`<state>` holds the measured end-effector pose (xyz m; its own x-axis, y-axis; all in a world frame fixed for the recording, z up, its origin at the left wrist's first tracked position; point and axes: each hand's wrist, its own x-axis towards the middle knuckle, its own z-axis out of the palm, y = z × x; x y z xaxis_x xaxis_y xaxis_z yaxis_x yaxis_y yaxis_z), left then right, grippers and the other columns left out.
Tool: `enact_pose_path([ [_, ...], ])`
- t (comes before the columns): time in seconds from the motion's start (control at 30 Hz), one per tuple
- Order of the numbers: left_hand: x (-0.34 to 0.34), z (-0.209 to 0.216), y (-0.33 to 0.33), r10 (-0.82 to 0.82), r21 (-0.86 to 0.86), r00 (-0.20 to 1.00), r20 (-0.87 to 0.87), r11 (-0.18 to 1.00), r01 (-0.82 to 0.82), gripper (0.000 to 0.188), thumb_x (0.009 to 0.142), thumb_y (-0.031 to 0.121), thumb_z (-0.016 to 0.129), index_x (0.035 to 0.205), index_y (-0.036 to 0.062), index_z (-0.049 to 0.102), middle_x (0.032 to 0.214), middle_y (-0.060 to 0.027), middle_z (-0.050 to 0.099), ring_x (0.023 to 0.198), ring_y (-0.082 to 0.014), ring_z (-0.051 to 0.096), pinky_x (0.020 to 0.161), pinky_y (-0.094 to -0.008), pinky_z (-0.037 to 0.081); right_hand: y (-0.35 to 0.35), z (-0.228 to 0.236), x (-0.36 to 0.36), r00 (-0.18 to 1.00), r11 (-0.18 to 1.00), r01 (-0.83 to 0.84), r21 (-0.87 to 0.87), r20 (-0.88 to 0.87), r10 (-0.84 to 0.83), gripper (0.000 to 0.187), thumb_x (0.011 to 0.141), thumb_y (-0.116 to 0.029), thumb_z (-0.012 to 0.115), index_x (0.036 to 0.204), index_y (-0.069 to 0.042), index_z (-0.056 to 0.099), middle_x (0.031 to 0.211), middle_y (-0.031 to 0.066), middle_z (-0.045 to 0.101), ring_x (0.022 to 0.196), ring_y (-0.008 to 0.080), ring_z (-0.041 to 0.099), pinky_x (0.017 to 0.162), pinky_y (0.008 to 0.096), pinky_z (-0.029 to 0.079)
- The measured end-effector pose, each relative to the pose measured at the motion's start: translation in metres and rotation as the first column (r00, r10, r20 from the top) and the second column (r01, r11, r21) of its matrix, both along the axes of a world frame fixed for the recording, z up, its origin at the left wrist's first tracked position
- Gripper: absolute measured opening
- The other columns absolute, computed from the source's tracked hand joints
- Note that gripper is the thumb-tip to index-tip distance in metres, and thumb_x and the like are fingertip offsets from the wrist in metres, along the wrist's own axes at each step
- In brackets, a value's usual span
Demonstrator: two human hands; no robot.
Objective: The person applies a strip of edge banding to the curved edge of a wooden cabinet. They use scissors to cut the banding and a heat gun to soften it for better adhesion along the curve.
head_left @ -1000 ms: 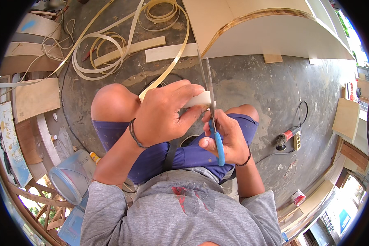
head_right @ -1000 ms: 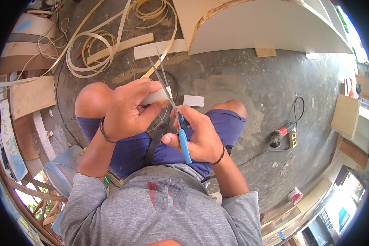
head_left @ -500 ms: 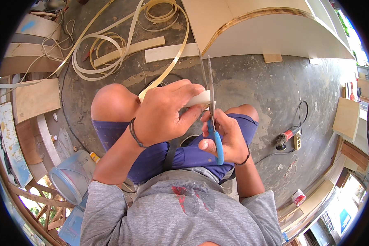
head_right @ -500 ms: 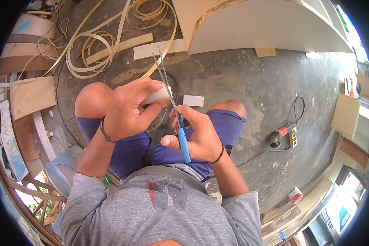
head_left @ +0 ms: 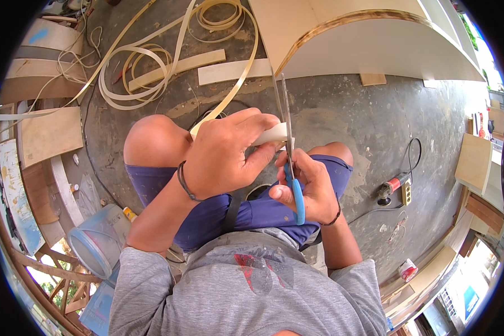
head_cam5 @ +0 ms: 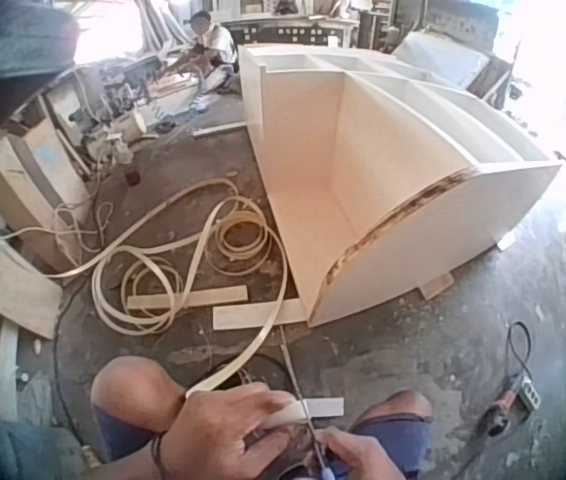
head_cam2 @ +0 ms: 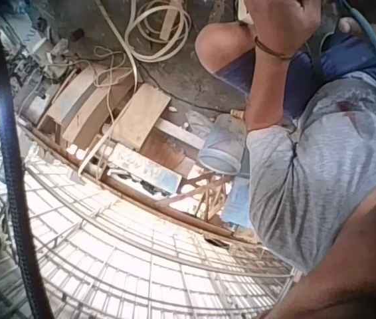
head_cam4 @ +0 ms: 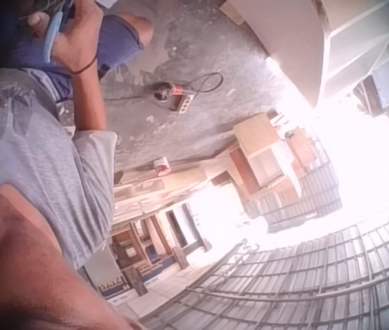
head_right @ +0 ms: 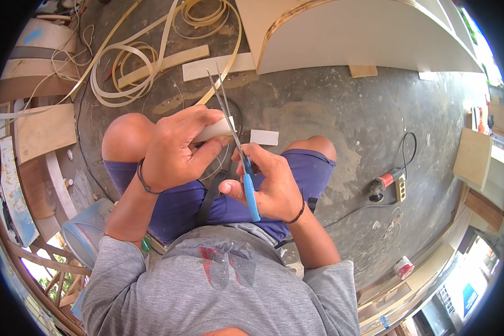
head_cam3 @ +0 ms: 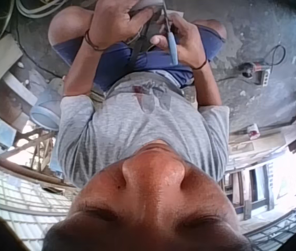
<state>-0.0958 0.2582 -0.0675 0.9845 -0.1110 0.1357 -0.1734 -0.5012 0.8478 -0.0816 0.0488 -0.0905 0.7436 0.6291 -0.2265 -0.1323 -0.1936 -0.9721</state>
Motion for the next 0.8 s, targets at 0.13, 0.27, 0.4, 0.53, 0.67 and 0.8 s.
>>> enact_pose_path([
  [0.13,-0.0006,0.0013,0.0008,-0.004,0.013,1.000,-0.012,1.000,0.004,0.028,0.077,-0.002,0.070,0.104,-0.0049,0.063,0.092,-0.0156,0.066,0.078,-0.0251,0.070,0.066,-0.0302,0.056,0.0016,0.0035,-0.0010,1.000,1.000,0.009,-0.011,0.000,-0.009,0.052,0.074,-0.039,0.085,0.098,-0.001,0.059,0.071,0.0050,0.057,0.066,0.0132,0.057,0.060,0.0270,0.046],
  [0.27,-0.0016,-0.0005,0.0003,0.001,0.008,1.000,0.012,1.000,-0.002,0.029,0.077,-0.001,0.070,0.104,-0.0049,0.063,0.092,-0.0155,0.066,0.077,-0.0254,0.070,0.064,-0.0301,0.056,0.0013,0.0047,-0.0027,1.000,1.000,0.013,-0.021,0.003,-0.013,0.052,0.075,-0.039,0.084,0.098,-0.001,0.059,0.070,0.0053,0.056,0.065,0.0133,0.057,0.060,0.0273,0.046],
  [0.4,-0.0011,0.0009,-0.0001,-0.011,0.003,1.000,0.007,1.000,0.011,0.029,0.077,-0.001,0.070,0.104,-0.0049,0.063,0.092,-0.0155,0.066,0.076,-0.0251,0.070,0.063,-0.0299,0.056,-0.0002,0.0061,-0.0034,1.000,0.999,0.009,-0.039,0.007,-0.009,0.052,0.075,-0.040,0.084,0.098,-0.001,0.059,0.070,0.0053,0.056,0.064,0.0134,0.057,0.059,0.0273,0.046],
  [0.53,-0.0014,0.0015,-0.0010,-0.013,0.001,1.000,0.011,1.000,0.013,0.029,0.076,-0.001,0.070,0.104,-0.0052,0.063,0.092,-0.0157,0.066,0.076,-0.0250,0.071,0.063,-0.0298,0.056,-0.0007,0.0061,-0.0049,0.999,0.999,0.022,-0.029,0.024,-0.022,0.050,0.075,-0.038,0.084,0.097,-0.001,0.059,0.069,0.0051,0.056,0.062,0.0133,0.056,0.058,0.0272,0.046],
  [0.67,-0.0014,0.0023,-0.0016,-0.019,0.015,1.000,0.014,1.000,0.018,0.029,0.076,-0.001,0.070,0.104,-0.0056,0.063,0.092,-0.0156,0.066,0.075,-0.0250,0.071,0.063,-0.0297,0.057,-0.0011,0.0058,-0.0070,0.999,0.999,0.034,-0.033,0.025,-0.033,0.048,0.076,-0.036,0.084,0.098,-0.001,0.059,0.069,0.0048,0.055,0.062,0.0127,0.055,0.058,0.0269,0.045],
  [0.8,-0.0019,0.0011,-0.0010,-0.018,0.026,1.000,0.025,1.000,0.017,0.029,0.076,-0.001,0.070,0.104,-0.0056,0.063,0.091,-0.0155,0.066,0.075,-0.0246,0.071,0.062,-0.0295,0.057,-0.0025,0.0056,-0.0084,1.000,0.998,0.029,-0.060,0.004,-0.028,0.048,0.075,-0.035,0.084,0.099,-0.001,0.059,0.070,0.0048,0.056,0.062,0.0120,0.055,0.058,0.0264,0.045],
])
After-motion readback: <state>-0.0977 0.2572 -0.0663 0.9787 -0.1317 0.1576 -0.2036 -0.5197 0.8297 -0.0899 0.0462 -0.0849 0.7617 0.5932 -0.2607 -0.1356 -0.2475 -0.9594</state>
